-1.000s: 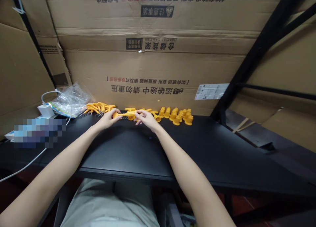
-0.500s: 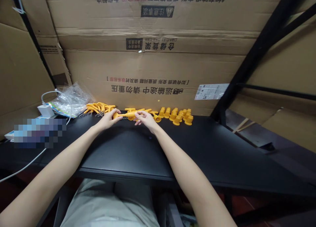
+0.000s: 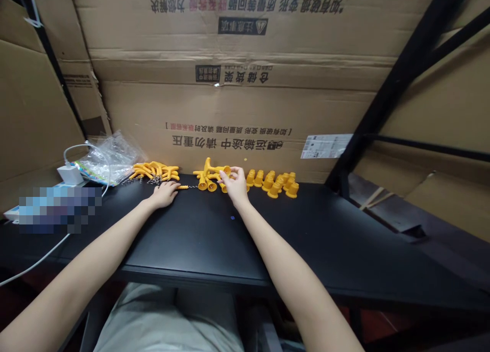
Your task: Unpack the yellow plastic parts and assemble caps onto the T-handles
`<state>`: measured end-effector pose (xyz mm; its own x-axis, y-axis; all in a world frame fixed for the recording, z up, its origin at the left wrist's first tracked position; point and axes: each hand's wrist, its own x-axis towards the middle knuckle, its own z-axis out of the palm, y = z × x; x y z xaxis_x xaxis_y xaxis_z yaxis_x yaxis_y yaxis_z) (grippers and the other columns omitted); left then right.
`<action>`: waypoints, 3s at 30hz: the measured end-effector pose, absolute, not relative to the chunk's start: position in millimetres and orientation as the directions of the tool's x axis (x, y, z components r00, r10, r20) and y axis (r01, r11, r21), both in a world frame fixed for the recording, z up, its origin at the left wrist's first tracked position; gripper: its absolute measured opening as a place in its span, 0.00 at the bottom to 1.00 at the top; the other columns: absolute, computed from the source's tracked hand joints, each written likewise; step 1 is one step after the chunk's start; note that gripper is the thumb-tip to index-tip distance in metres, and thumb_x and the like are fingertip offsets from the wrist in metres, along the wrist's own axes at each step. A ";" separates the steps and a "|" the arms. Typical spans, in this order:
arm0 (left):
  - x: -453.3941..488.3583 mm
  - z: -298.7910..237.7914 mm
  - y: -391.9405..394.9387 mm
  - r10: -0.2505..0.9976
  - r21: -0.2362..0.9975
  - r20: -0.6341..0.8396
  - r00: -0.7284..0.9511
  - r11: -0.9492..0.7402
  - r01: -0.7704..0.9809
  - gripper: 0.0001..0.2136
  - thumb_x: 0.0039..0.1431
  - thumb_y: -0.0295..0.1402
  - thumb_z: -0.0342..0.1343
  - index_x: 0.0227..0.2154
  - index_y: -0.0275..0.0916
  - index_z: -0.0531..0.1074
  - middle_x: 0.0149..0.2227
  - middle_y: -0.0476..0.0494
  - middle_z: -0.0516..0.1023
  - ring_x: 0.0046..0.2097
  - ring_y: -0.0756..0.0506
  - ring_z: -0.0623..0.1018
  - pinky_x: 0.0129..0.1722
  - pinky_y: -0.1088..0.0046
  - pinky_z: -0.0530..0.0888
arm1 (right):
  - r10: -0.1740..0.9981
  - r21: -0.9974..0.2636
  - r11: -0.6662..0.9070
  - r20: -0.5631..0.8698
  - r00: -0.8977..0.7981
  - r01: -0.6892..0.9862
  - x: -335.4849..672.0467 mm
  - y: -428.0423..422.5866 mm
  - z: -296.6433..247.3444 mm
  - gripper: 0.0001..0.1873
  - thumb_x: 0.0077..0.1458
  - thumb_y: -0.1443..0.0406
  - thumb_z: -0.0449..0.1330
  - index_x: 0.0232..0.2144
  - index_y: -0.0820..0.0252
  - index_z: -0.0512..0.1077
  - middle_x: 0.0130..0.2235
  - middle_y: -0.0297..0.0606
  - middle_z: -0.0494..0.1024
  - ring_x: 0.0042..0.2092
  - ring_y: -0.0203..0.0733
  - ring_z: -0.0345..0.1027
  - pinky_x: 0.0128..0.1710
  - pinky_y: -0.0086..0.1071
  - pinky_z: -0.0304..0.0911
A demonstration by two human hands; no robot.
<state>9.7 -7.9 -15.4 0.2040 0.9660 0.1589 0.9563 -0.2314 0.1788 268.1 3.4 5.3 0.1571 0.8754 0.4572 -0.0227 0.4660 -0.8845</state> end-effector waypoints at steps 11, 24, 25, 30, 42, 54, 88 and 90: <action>11.5 0.3 -17.1 0.978 0.138 0.186 0.093 -0.119 0.983 0.17 0.52 0.19 0.47 0.42 0.40 0.71 0.51 0.34 0.69 0.56 0.34 0.66 0.50 0.53 0.69 | 0.653 -0.212 0.670 0.624 -0.429 0.711 226.4 9.3 -3.7 0.20 0.58 0.68 0.51 0.53 0.58 0.63 0.56 0.48 0.71 0.53 0.50 0.67 0.52 0.43 0.60; 7.6 -3.3 -12.6 0.986 0.136 0.159 0.046 -0.068 0.988 0.17 0.54 0.20 0.46 0.45 0.38 0.67 0.52 0.33 0.67 0.55 0.36 0.68 0.49 0.58 0.70 | 0.788 0.248 0.495 0.275 -0.551 0.833 187.5 11.0 5.8 0.23 0.62 0.73 0.40 0.53 0.60 0.67 0.57 0.50 0.69 0.55 0.54 0.64 0.53 0.50 0.53; 7.7 -3.8 -12.4 0.987 0.142 0.158 0.042 -0.065 0.988 0.16 0.54 0.20 0.46 0.45 0.38 0.67 0.52 0.33 0.68 0.55 0.36 0.68 0.48 0.58 0.70 | 0.802 0.225 0.488 0.266 -0.535 0.844 186.8 11.6 4.7 0.24 0.61 0.73 0.41 0.54 0.59 0.67 0.59 0.50 0.67 0.56 0.54 0.63 0.53 0.51 0.53; 6.1 -7.9 -8.4 0.978 0.224 0.210 0.007 -0.055 0.973 0.15 0.53 0.20 0.47 0.42 0.40 0.67 0.50 0.34 0.70 0.53 0.36 0.70 0.48 0.56 0.70 | 0.854 0.084 0.470 0.209 -0.477 0.878 186.9 16.2 -0.5 0.32 0.53 0.74 0.49 0.61 0.56 0.60 0.65 0.47 0.57 0.64 0.56 0.52 0.60 0.63 0.43; 8.1 -6.0 -5.5 0.926 0.429 0.377 -0.015 -0.161 0.889 0.12 0.62 0.31 0.47 0.47 0.42 0.67 0.46 0.36 0.73 0.50 0.38 0.74 0.48 0.60 0.70 | 0.710 -0.280 0.306 0.704 -0.022 0.910 298.3 23.7 18.9 0.32 0.50 0.69 0.52 0.59 0.58 0.61 0.66 0.48 0.55 0.68 0.58 0.39 0.62 0.63 0.33; 11.8 -6.4 -9.6 0.894 0.425 0.437 0.103 -0.306 0.852 0.10 0.61 0.35 0.48 0.44 0.41 0.67 0.45 0.38 0.76 0.48 0.41 0.75 0.49 0.61 0.70 | 0.543 -0.768 -0.304 0.346 0.765 0.564 391.6 30.1 -37.8 0.29 0.45 0.64 0.59 0.52 0.67 0.68 0.66 0.60 0.48 0.68 0.64 0.30 0.60 0.68 0.26; 14.2 -5.6 -12.6 0.880 0.354 0.447 0.162 -0.340 0.872 0.09 0.58 0.35 0.51 0.41 0.41 0.69 0.44 0.40 0.75 0.47 0.41 0.75 0.47 0.63 0.72 | 0.687 -0.193 0.622 0.600 -0.410 0.759 274.4 7.5 -2.1 0.13 0.56 0.68 0.55 0.45 0.56 0.70 0.47 0.43 0.76 0.50 0.52 0.70 0.59 0.70 0.36; 16.1 -3.8 -14.9 0.875 0.347 0.453 0.173 -0.351 0.870 0.10 0.57 0.35 0.52 0.41 0.41 0.69 0.44 0.40 0.75 0.46 0.41 0.75 0.47 0.63 0.72 | 0.654 -0.191 0.669 0.610 -0.447 0.718 270.0 4.5 -1.6 0.14 0.57 0.67 0.56 0.46 0.56 0.70 0.47 0.45 0.75 0.51 0.51 0.68 0.59 0.64 0.45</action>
